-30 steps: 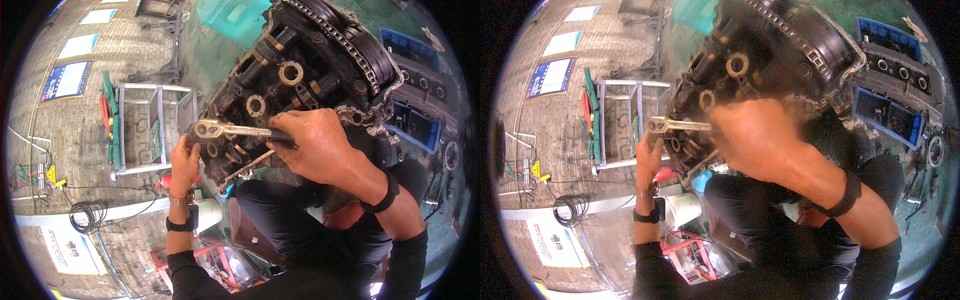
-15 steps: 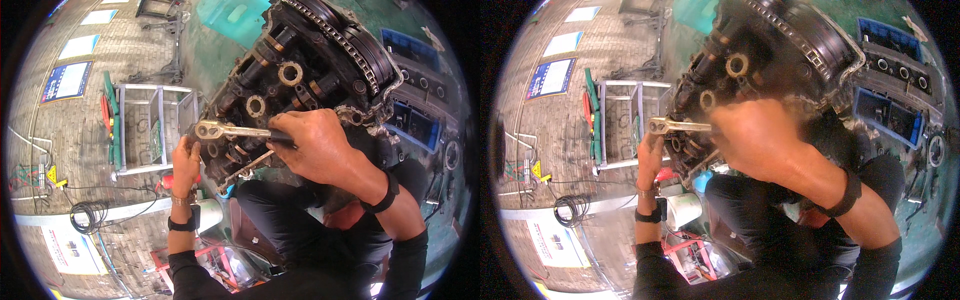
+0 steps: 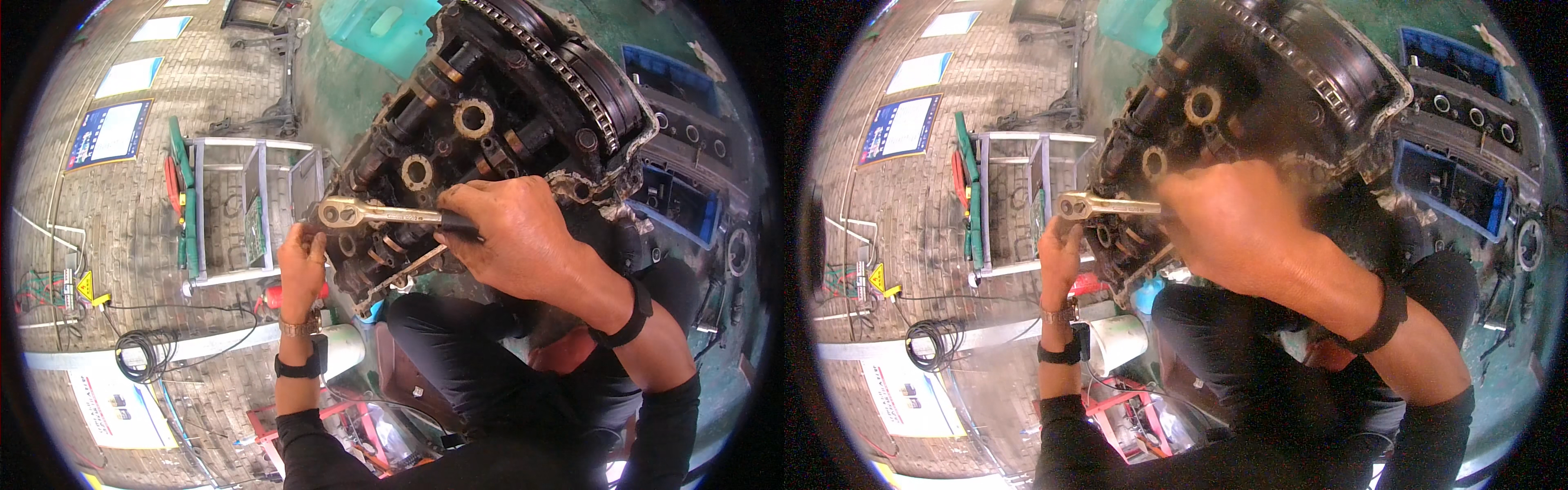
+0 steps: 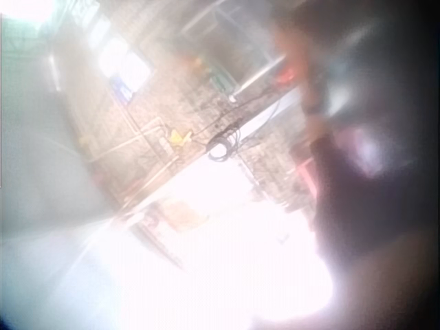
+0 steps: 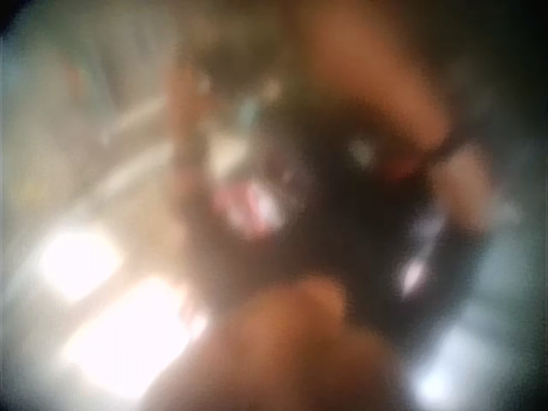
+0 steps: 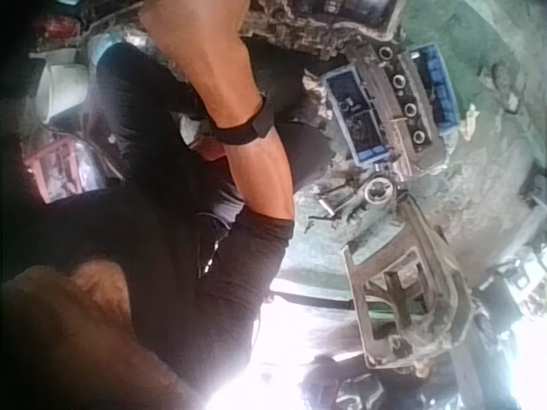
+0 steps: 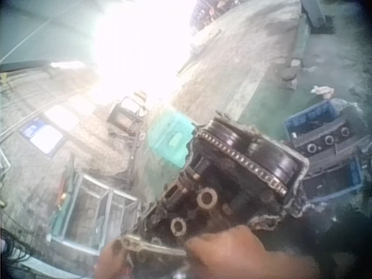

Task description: The person uses a ratchet wrench to loosen and remove bolts from a disassembled engine block resting on a low stool. They repeatedly reposition the tool and the engine to access different bolt locations, then place removed bolts into a nearby blue parts bin.

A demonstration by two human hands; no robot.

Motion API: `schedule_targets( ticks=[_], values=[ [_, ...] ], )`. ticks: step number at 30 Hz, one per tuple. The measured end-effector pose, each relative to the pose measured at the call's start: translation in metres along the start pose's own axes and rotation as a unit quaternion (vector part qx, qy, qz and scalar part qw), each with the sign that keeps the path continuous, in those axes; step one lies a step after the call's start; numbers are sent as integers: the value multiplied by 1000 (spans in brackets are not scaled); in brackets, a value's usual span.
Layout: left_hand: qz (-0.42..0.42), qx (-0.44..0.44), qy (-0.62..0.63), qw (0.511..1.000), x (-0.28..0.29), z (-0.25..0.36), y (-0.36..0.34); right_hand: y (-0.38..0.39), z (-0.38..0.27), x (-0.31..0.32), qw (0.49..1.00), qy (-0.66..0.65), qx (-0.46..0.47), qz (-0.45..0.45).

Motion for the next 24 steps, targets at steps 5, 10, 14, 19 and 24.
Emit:
schedule_targets(
  ticks=[5,10,14,19,24],
  values=[
    [-11,1,-29,1000,-1,-12,-2,0,-1,2,1000,-10,3,8],
    [-15,45,-27,998,-1,-21,-4,0,0,1,1000,-16,1,10],
    [24,-7,43,999,-5,-10,-1,0,0,0,1000,-9,3,4],
    [24,-42,31,998,-6,-3,-6,0,-1,2,1000,-9,1,6],
    [18,54,17,998,8,-12,-5,0,-1,1,1000,-4,4,4]
  ],
)
Point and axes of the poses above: each hand's wrist, its own y-axis away from the middle knuckle, its own x-axis out of the back of the hand, z = x × y, the point moved 8 cm from there along -y, towards the middle knuckle, and after that the axes turned 13 degrees about z, right-handed, at the moved point
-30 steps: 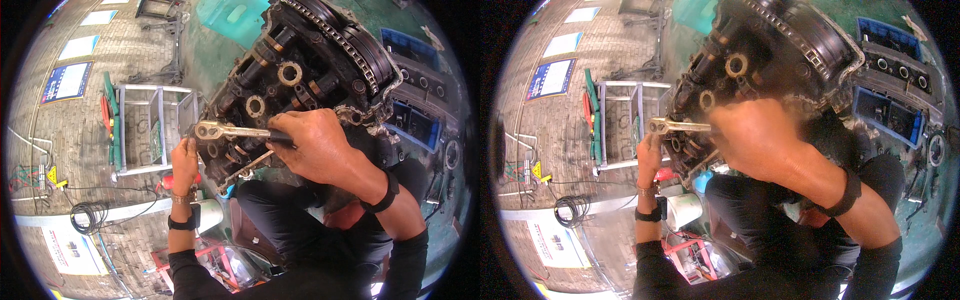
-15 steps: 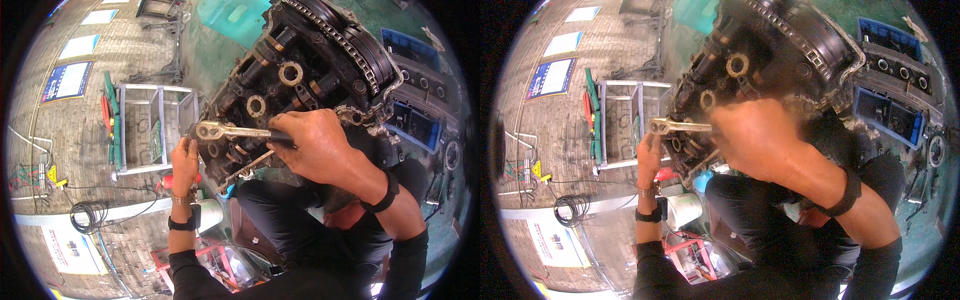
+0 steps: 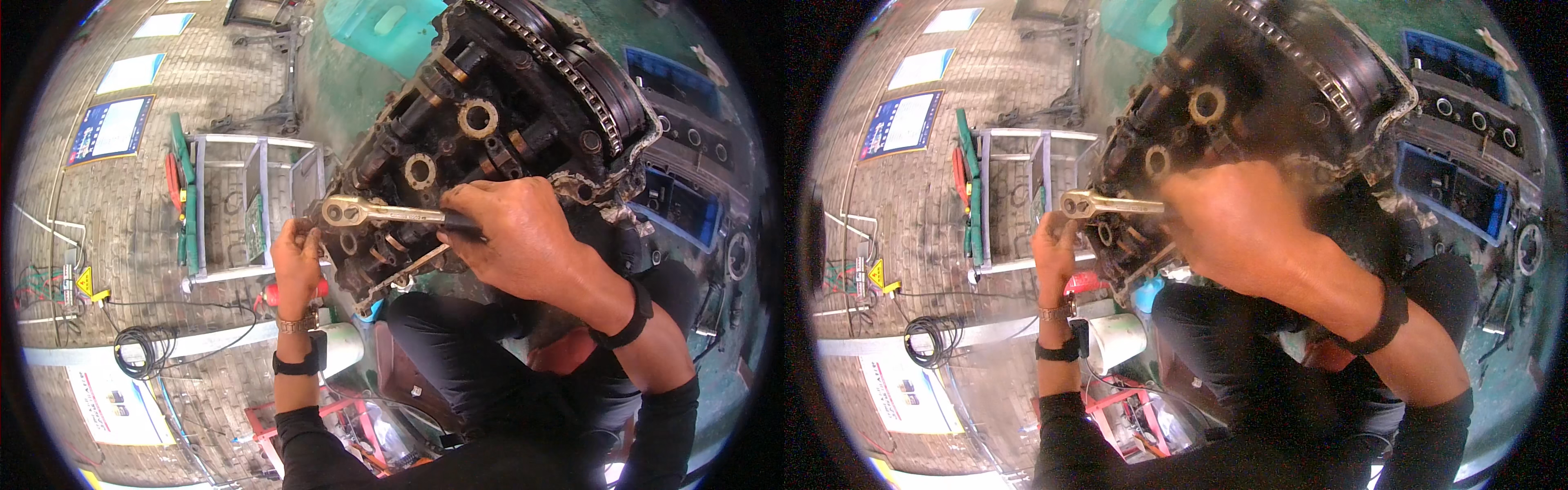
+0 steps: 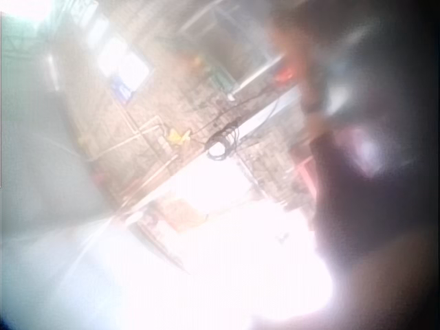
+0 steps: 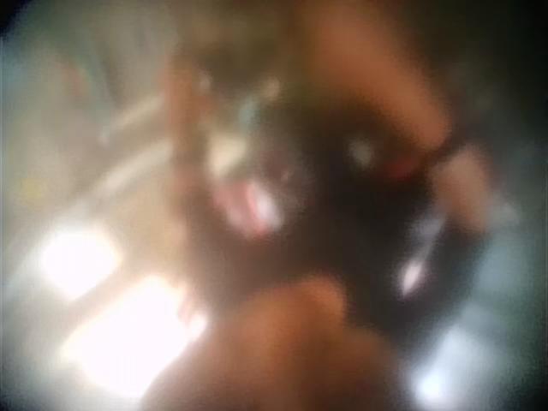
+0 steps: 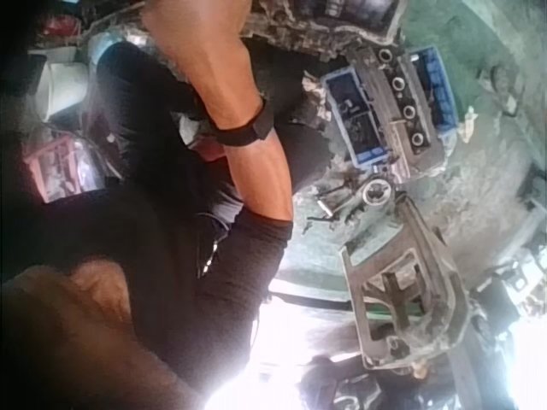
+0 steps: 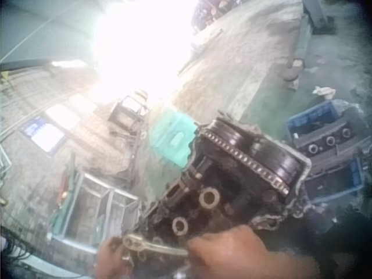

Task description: The person uses a ratchet wrench to loosen and remove bolts from a disassembled engine block resting on a low stool. They repeatedly reposition the tool and the engine to access different bolt locations, then place removed bolts into a nearby blue parts bin.

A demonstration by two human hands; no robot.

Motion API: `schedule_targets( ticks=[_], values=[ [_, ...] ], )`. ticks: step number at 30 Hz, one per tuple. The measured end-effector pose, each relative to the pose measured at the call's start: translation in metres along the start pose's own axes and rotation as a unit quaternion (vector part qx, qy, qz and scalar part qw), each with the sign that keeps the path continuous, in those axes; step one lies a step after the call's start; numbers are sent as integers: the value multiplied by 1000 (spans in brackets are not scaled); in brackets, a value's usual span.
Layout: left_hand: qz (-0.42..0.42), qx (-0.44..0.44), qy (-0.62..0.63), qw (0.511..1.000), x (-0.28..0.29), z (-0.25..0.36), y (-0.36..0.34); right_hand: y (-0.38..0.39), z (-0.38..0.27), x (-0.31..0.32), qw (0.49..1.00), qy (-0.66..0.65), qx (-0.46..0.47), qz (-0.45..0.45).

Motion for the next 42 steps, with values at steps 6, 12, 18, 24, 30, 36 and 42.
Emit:
schedule_targets(
  ticks=[6,12,18,24,30,36,42],
  values=[
    [20,1,156,988,28,10,3,0,-1,2,1000,-21,16,16],
    [21,28,299,954,40,20,14,0,-2,2,1000,-23,2,9],
    [28,13,318,948,42,36,19,-3,-6,5,1000,-23,15,8],
    [66,60,401,912,35,24,15,-1,-7,7,998,-44,31,26],
    [80,147,443,881,25,-25,0,-1,-6,6,996,-67,18,48],
    [99,210,529,816,-5,-55,-8,-2,-8,6,997,-63,9,37],
    [136,210,552,795,-10,-52,-12,-1,-6,2,999,-51,-6,16]
  ],
)
Point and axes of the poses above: each hand's wrist, its own y-axis away from the middle knuckle, its own x-axis out of the back of the hand, z = x × y, the point moved 8 cm from there along -y, towards the middle knuckle, and after that the axes turned 13 degrees about z, right-handed, at the moved point
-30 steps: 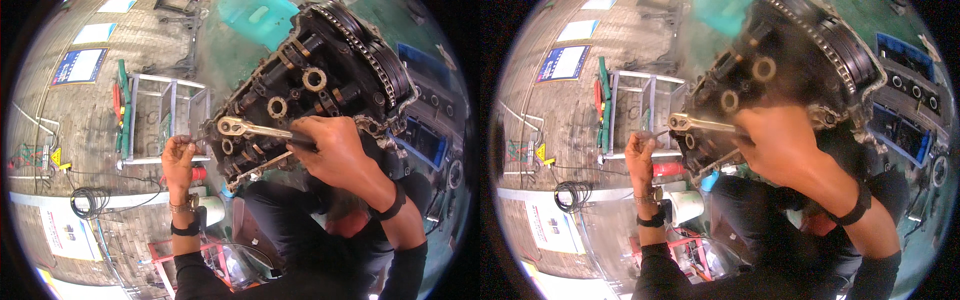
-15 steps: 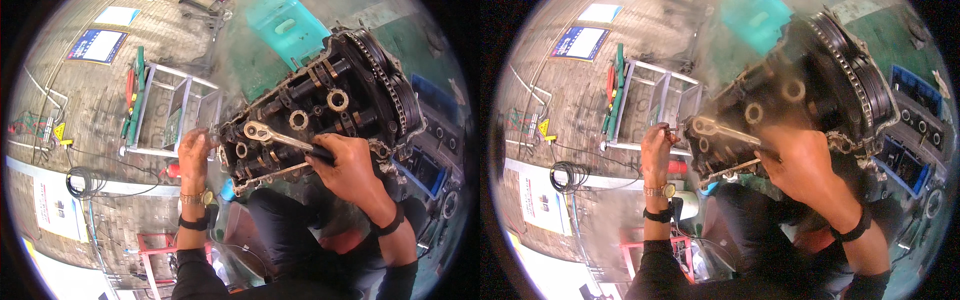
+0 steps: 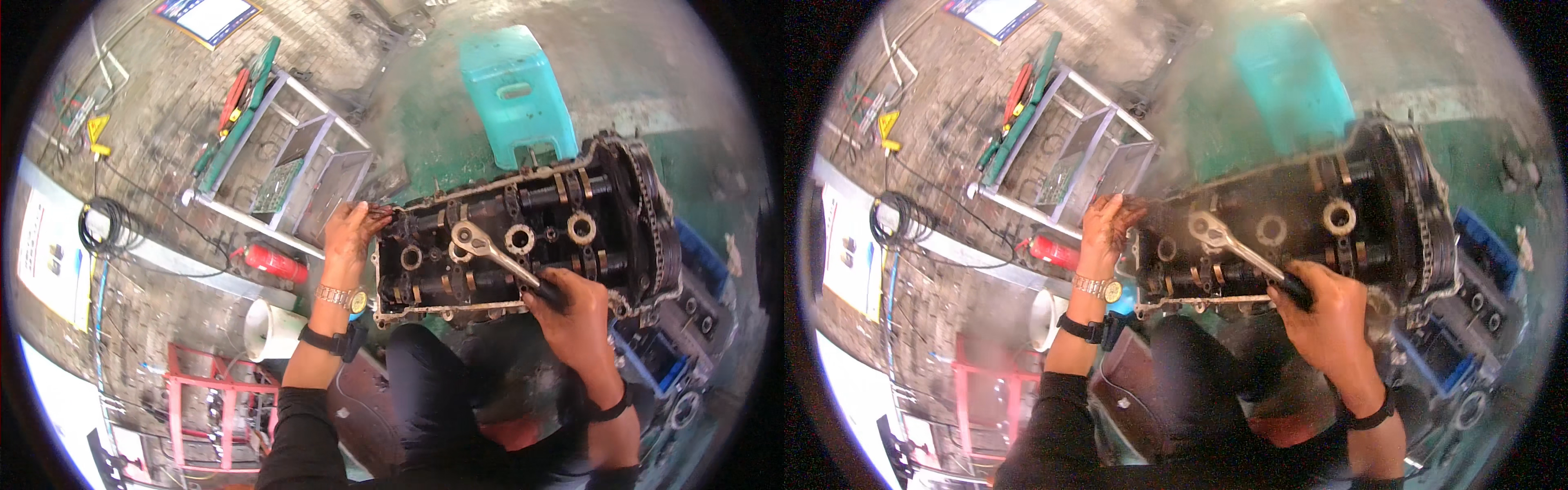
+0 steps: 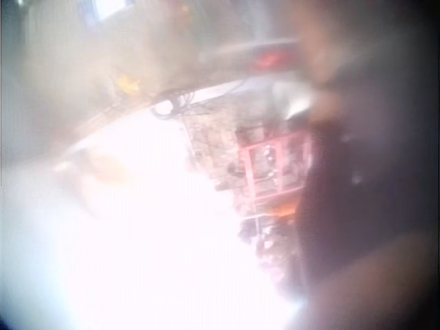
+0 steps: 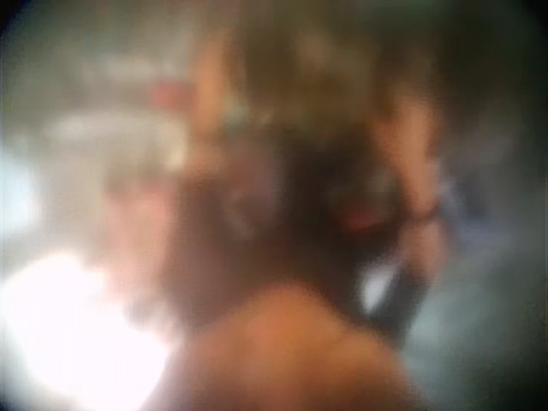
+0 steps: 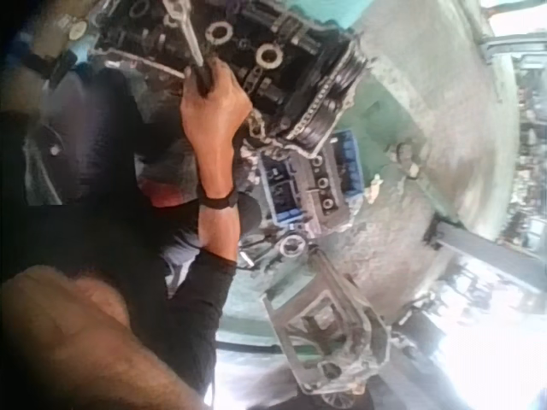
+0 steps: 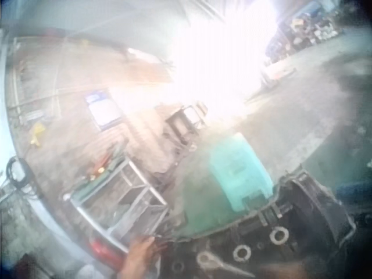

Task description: The person uses a ratchet wrench to loosen and remove bolts from a disassembled engine block resting on a low stool. They repeatedly reposition the tool and the engine to access different bolt locations, then place removed bolts into a nearby blue parts bin.

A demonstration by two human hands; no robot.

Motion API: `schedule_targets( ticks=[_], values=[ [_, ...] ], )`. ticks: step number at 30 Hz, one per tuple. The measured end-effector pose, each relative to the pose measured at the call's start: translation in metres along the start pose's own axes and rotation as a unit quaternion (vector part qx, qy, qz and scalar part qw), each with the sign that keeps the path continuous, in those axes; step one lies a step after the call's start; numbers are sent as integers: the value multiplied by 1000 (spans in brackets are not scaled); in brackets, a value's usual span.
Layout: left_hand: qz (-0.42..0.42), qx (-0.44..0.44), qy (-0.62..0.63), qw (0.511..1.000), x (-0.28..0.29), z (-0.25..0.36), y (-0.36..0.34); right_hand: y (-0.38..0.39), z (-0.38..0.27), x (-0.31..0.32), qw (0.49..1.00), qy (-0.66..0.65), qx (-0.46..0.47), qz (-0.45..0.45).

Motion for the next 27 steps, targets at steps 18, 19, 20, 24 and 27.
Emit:
schedule_targets(
  ticks=[18,19,20,24,27],
  values=[
    [-37,-230,-158,959,-20,18,-7,-7,-14,-72,948,-97,-279,-121],
    [-48,-198,-183,962,-20,10,-12,-10,-18,-81,947,-103,-275,-127],
    [-60,-165,-207,962,-19,2,-16,-12,-23,-89,949,-111,-266,-127],
    [-26,-230,-139,963,-16,7,-15,-17,-27,-113,948,-106,-270,-130],
    [-57,-135,-146,978,-14,-6,-20,-17,-28,-124,950,-112,-269,-112]
  ],
)
Point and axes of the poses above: each hand's wrist, its own y-axis away from the middle knuckle, its own x-axis out of the back of the hand, z = x × y, the point moved 8 cm from there along -y, towards the middle knuckle, and after that the axes turned 13 degrees about z, right-handed, at the moved point
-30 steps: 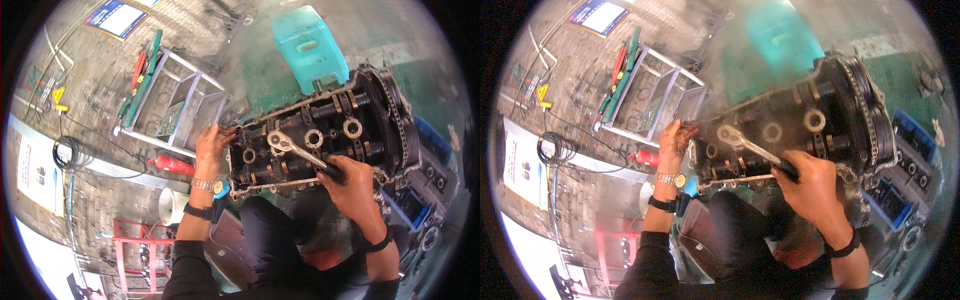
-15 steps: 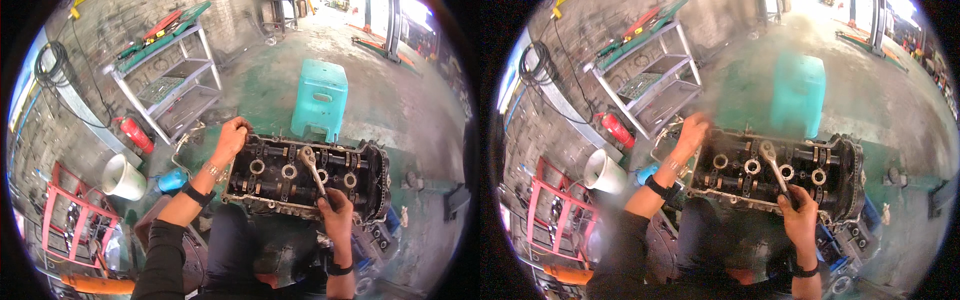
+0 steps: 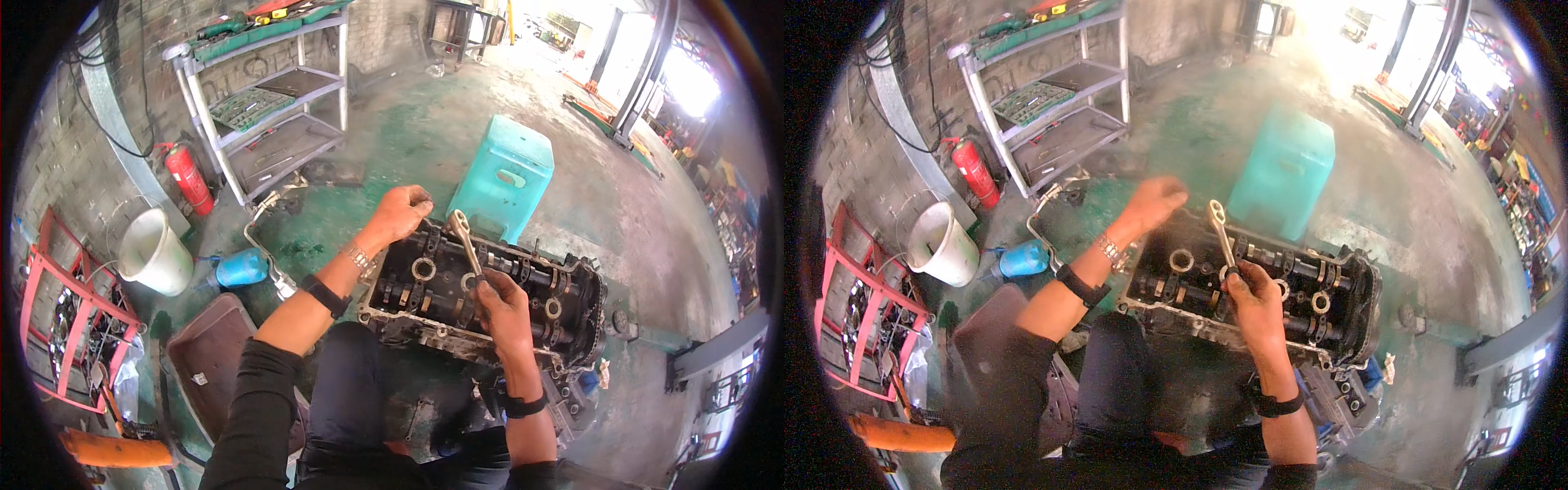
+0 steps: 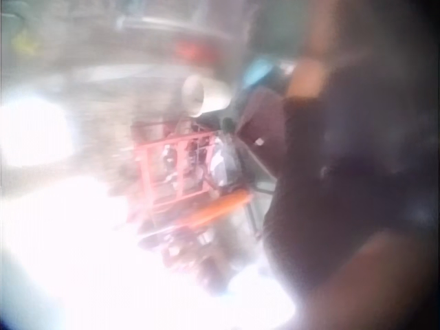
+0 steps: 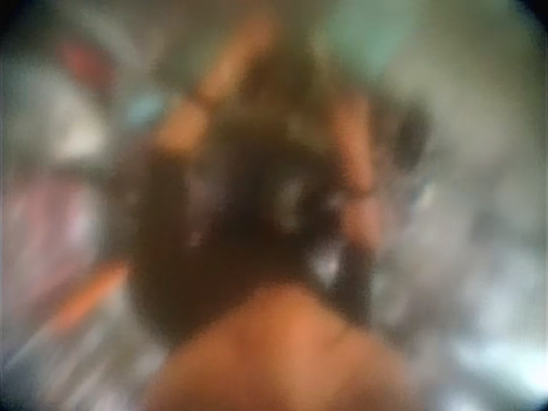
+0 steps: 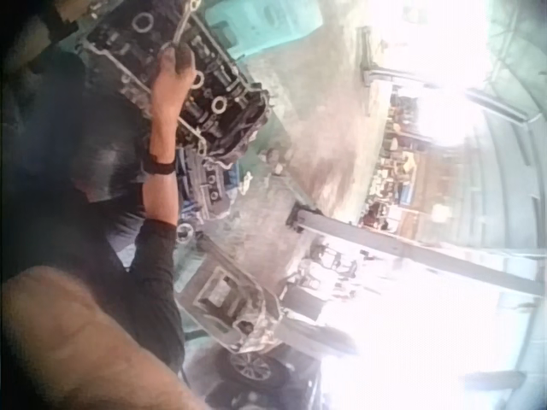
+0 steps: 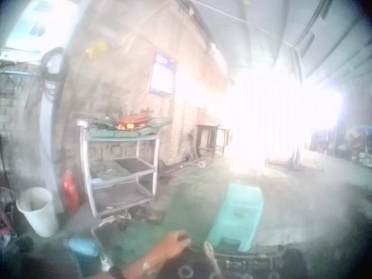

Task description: The person uses a ratchet wrench to loosen and remove bolts from a disassembled engine block resting on a low stool. They repeatedly reposition the tool and the engine to access different bolt locations, then place removed bolts into a nearby blue parts bin.

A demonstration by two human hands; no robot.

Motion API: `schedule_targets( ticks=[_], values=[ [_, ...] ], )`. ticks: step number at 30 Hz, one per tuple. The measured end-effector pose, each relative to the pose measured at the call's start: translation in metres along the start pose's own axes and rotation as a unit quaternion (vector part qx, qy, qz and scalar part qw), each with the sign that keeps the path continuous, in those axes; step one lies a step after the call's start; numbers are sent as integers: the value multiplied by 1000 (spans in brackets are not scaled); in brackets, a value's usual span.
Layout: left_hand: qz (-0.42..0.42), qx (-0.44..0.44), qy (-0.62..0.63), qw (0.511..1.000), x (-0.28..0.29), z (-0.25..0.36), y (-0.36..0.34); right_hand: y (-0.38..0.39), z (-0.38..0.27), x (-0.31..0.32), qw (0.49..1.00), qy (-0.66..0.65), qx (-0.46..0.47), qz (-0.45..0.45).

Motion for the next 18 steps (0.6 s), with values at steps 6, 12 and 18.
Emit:
schedule_targets(
  ticks=[6,12,18],
  values=[
    [-29,-24,-32,999,7,9,-1,1,1,-14,997,64,31,-15],
    [-95,8,-75,993,1,6,-1,5,-6,-22,955,213,202,33],
    [-95,-74,-66,991,-7,16,-1,9,-8,-24,967,215,135,23]
  ],
)
Point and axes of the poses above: each hand's wrist, its own y-axis away from the middle knuckle, its own x-axis out of the back of the hand, z = x × y, the point moved 8 cm from there along -y, towards the middle knuckle, and after that the axes turned 13 degrees about z, right-handed, at the moved point
